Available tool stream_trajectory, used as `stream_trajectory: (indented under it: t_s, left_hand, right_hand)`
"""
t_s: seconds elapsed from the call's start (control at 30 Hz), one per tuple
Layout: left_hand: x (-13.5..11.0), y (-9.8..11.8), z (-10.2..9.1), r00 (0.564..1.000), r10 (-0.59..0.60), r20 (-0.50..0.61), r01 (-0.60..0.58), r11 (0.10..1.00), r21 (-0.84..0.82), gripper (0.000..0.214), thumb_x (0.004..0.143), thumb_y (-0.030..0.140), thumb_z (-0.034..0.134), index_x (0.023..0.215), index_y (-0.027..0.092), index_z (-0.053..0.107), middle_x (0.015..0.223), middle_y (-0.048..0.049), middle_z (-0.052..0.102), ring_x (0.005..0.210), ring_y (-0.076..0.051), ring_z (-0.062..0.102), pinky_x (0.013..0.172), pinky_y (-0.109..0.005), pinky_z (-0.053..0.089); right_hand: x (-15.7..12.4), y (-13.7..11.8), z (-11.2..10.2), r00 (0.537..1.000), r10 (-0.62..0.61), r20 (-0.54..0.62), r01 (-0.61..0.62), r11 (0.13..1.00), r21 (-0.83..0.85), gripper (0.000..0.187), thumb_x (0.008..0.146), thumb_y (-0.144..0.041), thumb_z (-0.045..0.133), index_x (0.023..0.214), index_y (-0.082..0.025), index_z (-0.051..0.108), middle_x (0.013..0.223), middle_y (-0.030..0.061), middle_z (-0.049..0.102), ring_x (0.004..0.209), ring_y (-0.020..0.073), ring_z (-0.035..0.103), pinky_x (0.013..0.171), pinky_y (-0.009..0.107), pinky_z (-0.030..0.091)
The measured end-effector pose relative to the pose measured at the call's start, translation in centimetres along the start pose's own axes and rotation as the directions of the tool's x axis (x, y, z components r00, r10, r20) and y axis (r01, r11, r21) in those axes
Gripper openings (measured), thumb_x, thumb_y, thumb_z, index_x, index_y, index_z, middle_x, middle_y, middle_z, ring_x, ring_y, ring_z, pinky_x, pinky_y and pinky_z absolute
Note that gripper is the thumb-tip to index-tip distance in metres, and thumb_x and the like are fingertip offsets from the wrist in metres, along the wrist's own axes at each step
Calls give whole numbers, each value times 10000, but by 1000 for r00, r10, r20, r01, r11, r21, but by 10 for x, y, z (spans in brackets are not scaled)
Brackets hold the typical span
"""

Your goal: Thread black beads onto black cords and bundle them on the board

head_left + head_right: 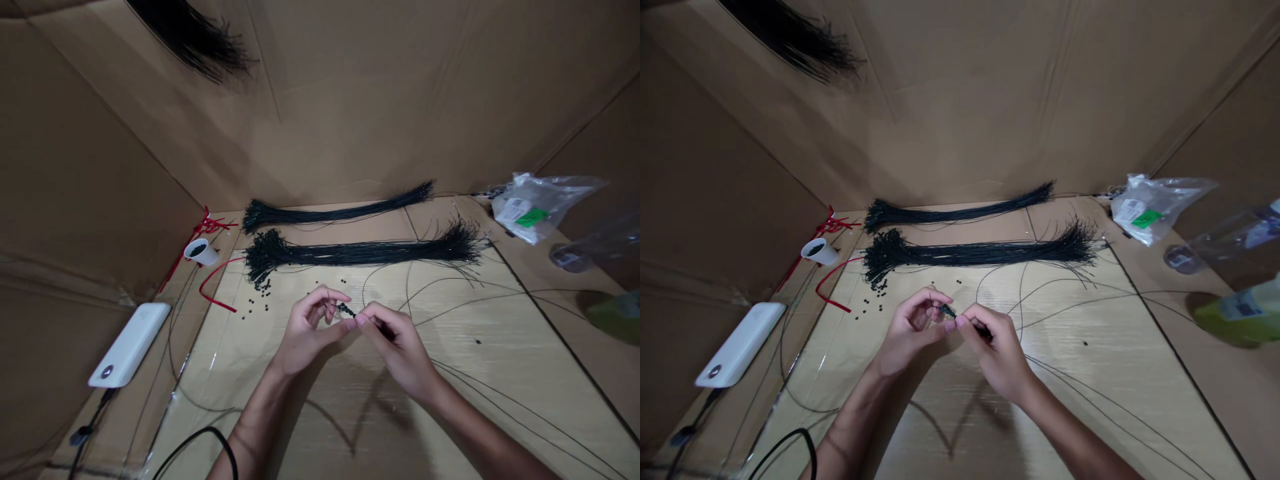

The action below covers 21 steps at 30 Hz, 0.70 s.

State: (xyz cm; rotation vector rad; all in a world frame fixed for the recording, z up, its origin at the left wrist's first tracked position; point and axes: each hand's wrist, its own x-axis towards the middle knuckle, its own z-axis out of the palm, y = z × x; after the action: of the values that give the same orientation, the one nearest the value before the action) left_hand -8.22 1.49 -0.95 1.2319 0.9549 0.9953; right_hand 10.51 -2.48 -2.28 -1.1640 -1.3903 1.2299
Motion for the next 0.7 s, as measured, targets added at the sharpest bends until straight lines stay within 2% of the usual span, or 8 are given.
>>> stream_trajectory:
  t_s: [0.1,0.23,0.5,0.7]
  left_hand:
    - [1,4,0,998,23,51,-26,998,55,201,804,337,910,923,199,825,809,-12,569,773,-148,492,720,-278,397]
    - [1,8,-2,996,60,71,-67,991,112,166,806,355,903,842,209,833,771,-18,579,770,-168,519,727,-302,402]
    - [0,7,-8,991,72,114,-89,983,160,170,830,354,889,869,196,839,770,-34,652,756,-167,548,738,-305,420]
    - [1,7,-10,992,72,102,-90,978,187,172,842,355,877,872,190,838,788,-49,679,769,-177,580,747,-306,441]
  right_hand:
    - [0,-3,-2,999,-8,49,8,1000,1,397,1076,-475,575,790,-201,604,684,-46,427,642,139,366,602,305,262]
    - [0,-4,-5,997,-22,76,23,1000,-3,388,1072,-474,582,800,-200,624,691,-38,457,644,144,398,606,305,272]
    - [-1,-4,-7,996,-18,83,21,1000,-24,359,1066,-448,604,821,-193,666,698,-37,491,639,137,407,600,305,268]
    - [1,-2,-10,997,7,73,-5,1000,-27,325,1053,-459,613,880,-193,680,687,-37,504,624,138,403,594,300,275]
